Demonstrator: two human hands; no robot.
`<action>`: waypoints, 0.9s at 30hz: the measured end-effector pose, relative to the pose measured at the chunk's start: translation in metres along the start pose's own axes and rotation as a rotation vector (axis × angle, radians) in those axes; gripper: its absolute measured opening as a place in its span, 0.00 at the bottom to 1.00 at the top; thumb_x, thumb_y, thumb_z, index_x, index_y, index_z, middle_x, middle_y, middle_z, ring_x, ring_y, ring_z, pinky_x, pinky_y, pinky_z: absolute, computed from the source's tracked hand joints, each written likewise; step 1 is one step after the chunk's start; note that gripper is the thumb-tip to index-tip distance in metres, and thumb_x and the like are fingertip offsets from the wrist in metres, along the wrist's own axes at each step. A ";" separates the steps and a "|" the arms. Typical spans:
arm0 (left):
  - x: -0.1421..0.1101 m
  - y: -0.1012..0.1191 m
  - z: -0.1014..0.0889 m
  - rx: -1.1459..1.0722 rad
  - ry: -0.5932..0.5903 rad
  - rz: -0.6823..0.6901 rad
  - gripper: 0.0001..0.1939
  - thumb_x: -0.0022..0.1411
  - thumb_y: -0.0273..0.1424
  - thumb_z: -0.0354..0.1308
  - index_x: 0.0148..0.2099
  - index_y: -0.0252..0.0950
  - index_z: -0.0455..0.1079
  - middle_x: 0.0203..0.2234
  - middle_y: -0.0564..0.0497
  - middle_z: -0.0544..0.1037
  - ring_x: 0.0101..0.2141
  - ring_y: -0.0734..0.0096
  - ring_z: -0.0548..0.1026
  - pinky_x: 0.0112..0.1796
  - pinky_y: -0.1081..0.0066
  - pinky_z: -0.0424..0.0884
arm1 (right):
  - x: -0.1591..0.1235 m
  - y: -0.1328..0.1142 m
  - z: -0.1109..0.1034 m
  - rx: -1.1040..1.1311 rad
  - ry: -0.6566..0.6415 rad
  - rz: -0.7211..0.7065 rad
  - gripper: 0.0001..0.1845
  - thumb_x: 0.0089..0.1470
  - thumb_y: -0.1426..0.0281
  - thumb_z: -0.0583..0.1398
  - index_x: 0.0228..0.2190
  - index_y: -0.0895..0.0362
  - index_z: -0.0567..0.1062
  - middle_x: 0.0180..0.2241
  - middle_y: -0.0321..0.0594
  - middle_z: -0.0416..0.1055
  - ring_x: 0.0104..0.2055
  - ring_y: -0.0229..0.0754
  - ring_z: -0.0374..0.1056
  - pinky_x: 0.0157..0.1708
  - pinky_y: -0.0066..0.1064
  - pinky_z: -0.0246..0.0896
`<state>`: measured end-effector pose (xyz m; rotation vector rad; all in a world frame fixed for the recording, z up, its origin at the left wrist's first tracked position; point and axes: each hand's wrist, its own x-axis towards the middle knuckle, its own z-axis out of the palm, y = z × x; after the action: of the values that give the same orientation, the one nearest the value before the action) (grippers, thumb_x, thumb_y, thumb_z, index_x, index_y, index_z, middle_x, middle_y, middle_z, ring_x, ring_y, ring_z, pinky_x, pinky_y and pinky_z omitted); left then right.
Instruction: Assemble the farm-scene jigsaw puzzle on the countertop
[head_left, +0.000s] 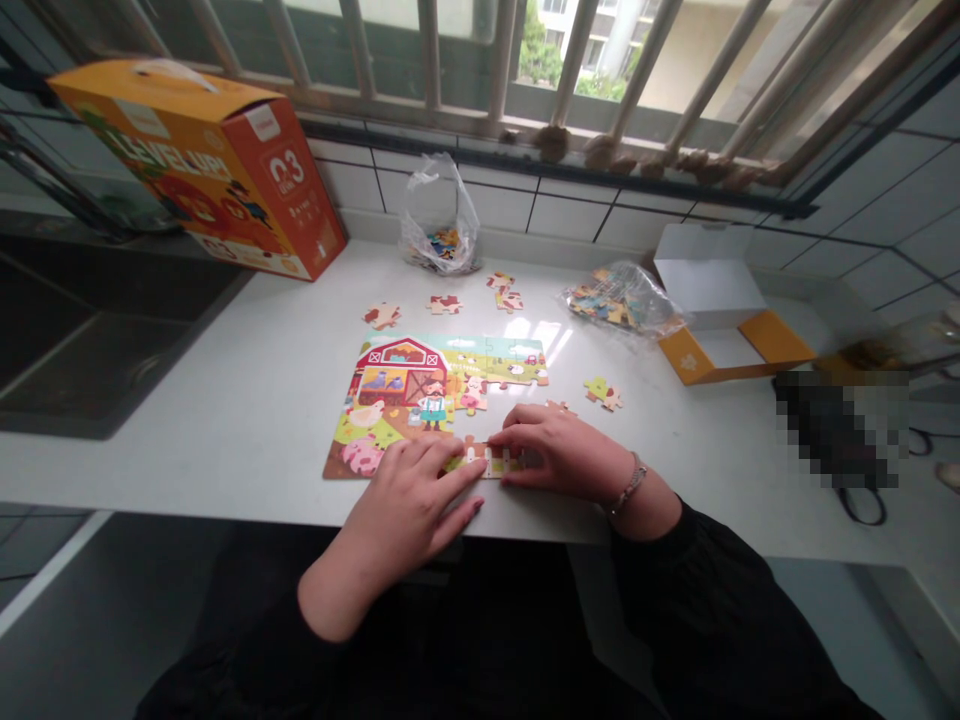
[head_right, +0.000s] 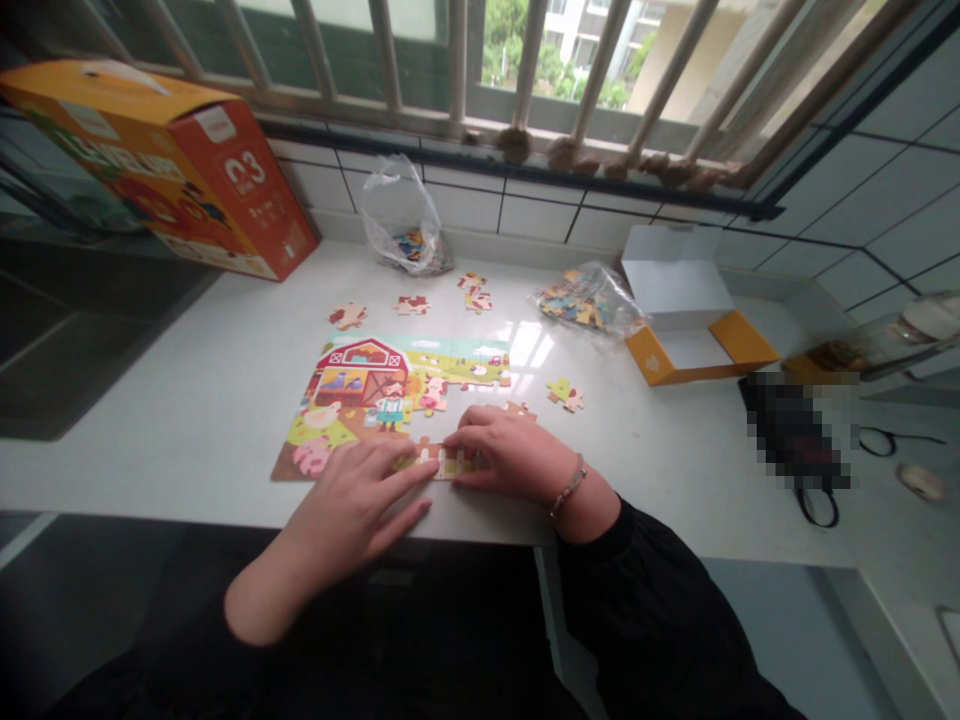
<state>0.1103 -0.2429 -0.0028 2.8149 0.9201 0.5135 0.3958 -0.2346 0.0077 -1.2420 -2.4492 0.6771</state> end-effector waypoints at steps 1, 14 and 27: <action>0.000 0.000 0.000 0.000 -0.002 0.000 0.18 0.78 0.39 0.59 0.65 0.43 0.76 0.59 0.42 0.77 0.58 0.46 0.72 0.53 0.50 0.67 | 0.000 0.001 0.001 -0.007 -0.001 -0.007 0.19 0.59 0.65 0.75 0.51 0.51 0.84 0.45 0.41 0.79 0.43 0.44 0.75 0.45 0.36 0.71; -0.002 0.000 0.004 -0.003 0.011 -0.017 0.17 0.78 0.38 0.58 0.64 0.43 0.75 0.59 0.42 0.77 0.58 0.46 0.73 0.52 0.50 0.66 | -0.043 0.037 -0.033 -0.181 0.291 0.366 0.26 0.51 0.59 0.79 0.49 0.52 0.80 0.52 0.47 0.76 0.54 0.57 0.74 0.56 0.50 0.73; 0.000 0.002 0.003 0.013 0.033 -0.021 0.16 0.77 0.37 0.59 0.63 0.43 0.76 0.57 0.41 0.78 0.57 0.47 0.73 0.52 0.52 0.66 | -0.032 0.014 -0.029 0.150 0.070 0.162 0.16 0.56 0.67 0.74 0.45 0.53 0.79 0.46 0.41 0.76 0.41 0.42 0.74 0.42 0.35 0.73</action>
<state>0.1123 -0.2443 -0.0055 2.8132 0.9618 0.5549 0.4369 -0.2461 0.0226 -1.3892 -2.2145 0.8295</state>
